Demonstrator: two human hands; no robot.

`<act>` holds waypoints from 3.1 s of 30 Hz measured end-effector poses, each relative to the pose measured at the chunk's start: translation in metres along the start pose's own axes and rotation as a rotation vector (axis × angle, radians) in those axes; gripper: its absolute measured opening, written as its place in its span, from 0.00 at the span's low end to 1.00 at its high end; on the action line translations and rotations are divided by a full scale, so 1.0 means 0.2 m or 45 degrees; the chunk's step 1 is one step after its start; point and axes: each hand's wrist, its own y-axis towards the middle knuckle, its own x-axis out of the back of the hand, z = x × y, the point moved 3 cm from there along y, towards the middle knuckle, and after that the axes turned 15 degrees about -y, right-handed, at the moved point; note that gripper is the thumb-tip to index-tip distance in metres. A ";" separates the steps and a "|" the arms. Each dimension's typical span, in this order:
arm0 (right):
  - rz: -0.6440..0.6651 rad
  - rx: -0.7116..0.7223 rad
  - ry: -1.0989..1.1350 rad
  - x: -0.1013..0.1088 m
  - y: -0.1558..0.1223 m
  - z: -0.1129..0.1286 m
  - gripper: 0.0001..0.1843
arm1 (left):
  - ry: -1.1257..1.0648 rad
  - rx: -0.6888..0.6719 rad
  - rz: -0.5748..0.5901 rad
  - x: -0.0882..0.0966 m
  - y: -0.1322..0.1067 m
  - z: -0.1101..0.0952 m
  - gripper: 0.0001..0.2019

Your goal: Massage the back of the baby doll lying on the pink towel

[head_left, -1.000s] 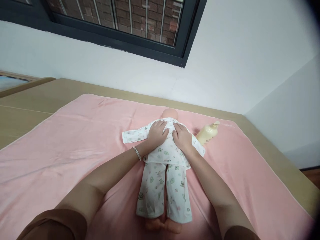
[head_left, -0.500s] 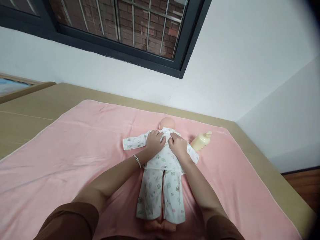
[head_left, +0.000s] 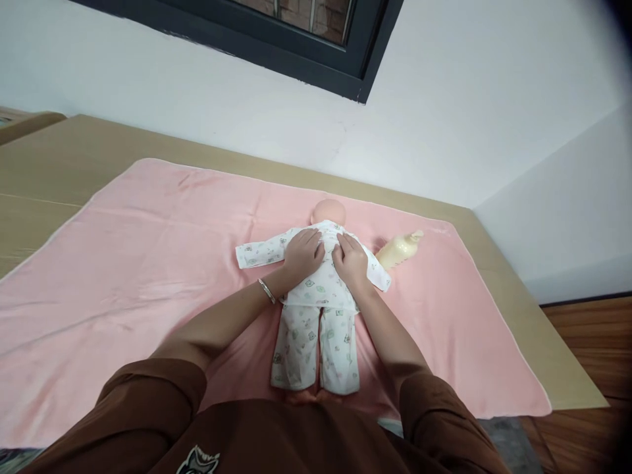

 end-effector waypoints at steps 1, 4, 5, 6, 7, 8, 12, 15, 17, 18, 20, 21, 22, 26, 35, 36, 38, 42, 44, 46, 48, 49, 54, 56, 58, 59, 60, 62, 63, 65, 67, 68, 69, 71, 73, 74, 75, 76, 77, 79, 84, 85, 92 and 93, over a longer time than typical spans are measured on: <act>-0.025 -0.038 -0.004 0.00 -0.02 0.01 0.22 | 0.007 -0.009 -0.006 0.01 0.00 -0.01 0.15; -0.054 -0.121 -0.011 0.02 -0.04 0.02 0.22 | 0.033 0.014 -0.031 0.02 -0.01 -0.02 0.14; -0.051 -0.142 -0.015 0.02 -0.04 0.02 0.22 | 0.036 0.032 -0.036 0.02 -0.01 -0.02 0.14; -0.041 -0.153 -0.017 0.02 -0.03 0.02 0.22 | 0.032 0.053 -0.038 0.02 -0.01 -0.01 0.14; -0.024 -0.152 -0.014 0.02 -0.02 0.02 0.23 | 0.022 0.074 -0.039 0.02 0.00 -0.01 0.14; -0.001 -0.135 -0.003 0.02 -0.01 0.01 0.24 | 0.007 0.092 -0.036 0.02 0.00 0.00 0.15; 0.108 0.020 0.084 0.00 0.03 -0.02 0.28 | -0.049 0.104 -0.028 0.00 0.01 0.01 0.16; 0.130 0.081 0.140 -0.01 0.03 -0.03 0.28 | -0.053 0.067 -0.033 0.01 0.01 0.01 0.16; 0.091 0.084 0.159 0.00 0.02 -0.03 0.27 | -0.037 0.037 -0.036 0.01 0.00 0.00 0.15; 0.061 0.076 0.161 0.00 0.02 -0.03 0.26 | -0.026 0.025 -0.037 0.02 0.00 -0.01 0.14; 0.004 0.040 0.152 0.00 0.00 -0.02 0.24 | -0.004 0.006 -0.034 0.03 -0.01 -0.02 0.13; -0.019 0.015 0.146 0.00 -0.01 -0.01 0.23 | 0.003 0.002 -0.029 0.03 -0.01 -0.02 0.13; -0.036 -0.012 0.138 0.00 -0.02 -0.01 0.22 | 0.006 0.003 -0.023 0.03 -0.01 -0.02 0.13; -0.037 -0.087 0.095 0.01 -0.02 0.00 0.23 | -0.015 0.055 -0.011 0.02 0.00 0.00 0.16; 0.168 0.027 0.089 0.02 0.02 -0.02 0.31 | -0.070 0.131 0.020 -0.02 0.00 0.07 0.20; 0.141 0.014 0.094 0.04 0.01 0.00 0.32 | -0.082 0.139 0.013 -0.02 0.00 0.07 0.19; 0.157 0.029 0.096 0.06 0.00 0.05 0.32 | -0.105 0.151 -0.008 -0.02 0.00 0.07 0.18; 0.390 0.121 0.092 0.10 -0.01 0.12 0.29 | -0.139 0.156 -0.040 -0.01 -0.01 0.07 0.18; 0.329 0.083 0.095 0.12 0.00 0.11 0.29 | -0.159 0.153 -0.054 -0.01 -0.01 0.07 0.17; 0.244 0.075 0.094 0.13 0.01 0.09 0.29 | -0.183 0.154 -0.061 0.00 -0.01 0.07 0.17; 0.266 0.127 0.077 0.12 0.01 0.08 0.29 | -0.196 0.159 -0.053 0.00 -0.01 0.07 0.17; 0.302 0.159 0.065 0.10 0.01 0.08 0.29 | -0.196 0.162 -0.047 0.00 -0.01 0.07 0.17; 0.171 0.150 0.014 0.09 -0.01 0.10 0.30 | -0.199 0.145 -0.059 0.00 -0.01 0.08 0.17; 0.164 0.168 0.029 0.09 -0.02 0.11 0.29 | -0.211 0.132 -0.076 0.00 -0.01 0.08 0.17; 0.229 0.204 0.063 0.08 -0.02 0.11 0.28 | -0.222 0.133 -0.090 -0.01 -0.02 0.09 0.17; 0.244 0.208 0.081 0.08 -0.02 0.11 0.28 | -0.225 0.134 -0.094 -0.01 -0.02 0.09 0.18; 0.234 0.195 0.096 0.09 -0.02 0.11 0.28 | -0.224 0.134 -0.095 -0.01 -0.02 0.09 0.18; 0.189 0.152 0.110 0.09 -0.01 0.10 0.29 | -0.214 0.124 -0.090 -0.01 -0.02 0.09 0.18; 0.188 0.142 0.109 0.09 -0.01 0.10 0.30 | -0.205 0.116 -0.090 -0.01 -0.02 0.09 0.18; 0.243 0.151 0.094 0.08 0.00 0.10 0.30 | -0.183 0.103 -0.089 -0.01 -0.01 0.08 0.18; 0.338 0.180 0.078 0.08 0.00 0.11 0.30 | -0.157 0.093 -0.082 -0.01 -0.01 0.08 0.18; 0.379 0.189 0.072 0.10 0.01 0.12 0.31 | -0.145 0.087 -0.075 -0.01 0.00 0.08 0.18; 0.414 0.197 0.069 0.14 0.00 0.13 0.31 | -0.135 0.078 -0.067 -0.01 0.00 0.08 0.18; 0.478 0.243 0.093 0.25 -0.01 0.15 0.30 | -0.127 0.054 -0.061 0.00 0.01 0.08 0.18; 0.535 0.375 0.174 0.40 -0.03 0.18 0.31 | -0.137 0.035 -0.066 0.01 0.03 0.07 0.17; 0.590 0.501 0.234 0.48 -0.05 0.19 0.31 | -0.153 0.033 -0.070 0.01 0.04 0.05 0.17; 0.670 0.619 0.286 0.56 -0.07 0.20 0.31 | -0.182 0.039 -0.075 0.02 0.05 0.02 0.17; 0.760 0.700 0.322 0.62 -0.09 0.19 0.32 | -0.228 0.056 -0.076 0.02 0.07 -0.01 0.17; 0.869 0.743 0.335 0.67 -0.11 0.17 0.33 | -0.300 0.088 -0.079 0.02 0.09 -0.06 0.17; 0.957 0.699 0.328 0.75 -0.11 0.09 0.34 | -0.529 0.222 -0.062 0.01 0.13 -0.18 0.15; 0.641 0.185 0.148 0.88 -0.06 -0.24 0.34 | -1.610 0.973 0.109 -0.16 0.26 -0.46 0.12; 0.589 0.071 0.085 0.89 -0.06 -0.31 0.34 | -1.778 1.161 0.205 -0.21 0.29 -0.51 0.13; 0.392 -0.249 -0.042 0.80 -0.03 -0.58 0.36 | -2.135 1.910 0.227 -0.49 0.42 -0.70 0.17; 0.377 -0.234 -0.015 0.76 -0.01 -0.59 0.35 | -2.120 1.973 0.226 -0.52 0.43 -0.71 0.18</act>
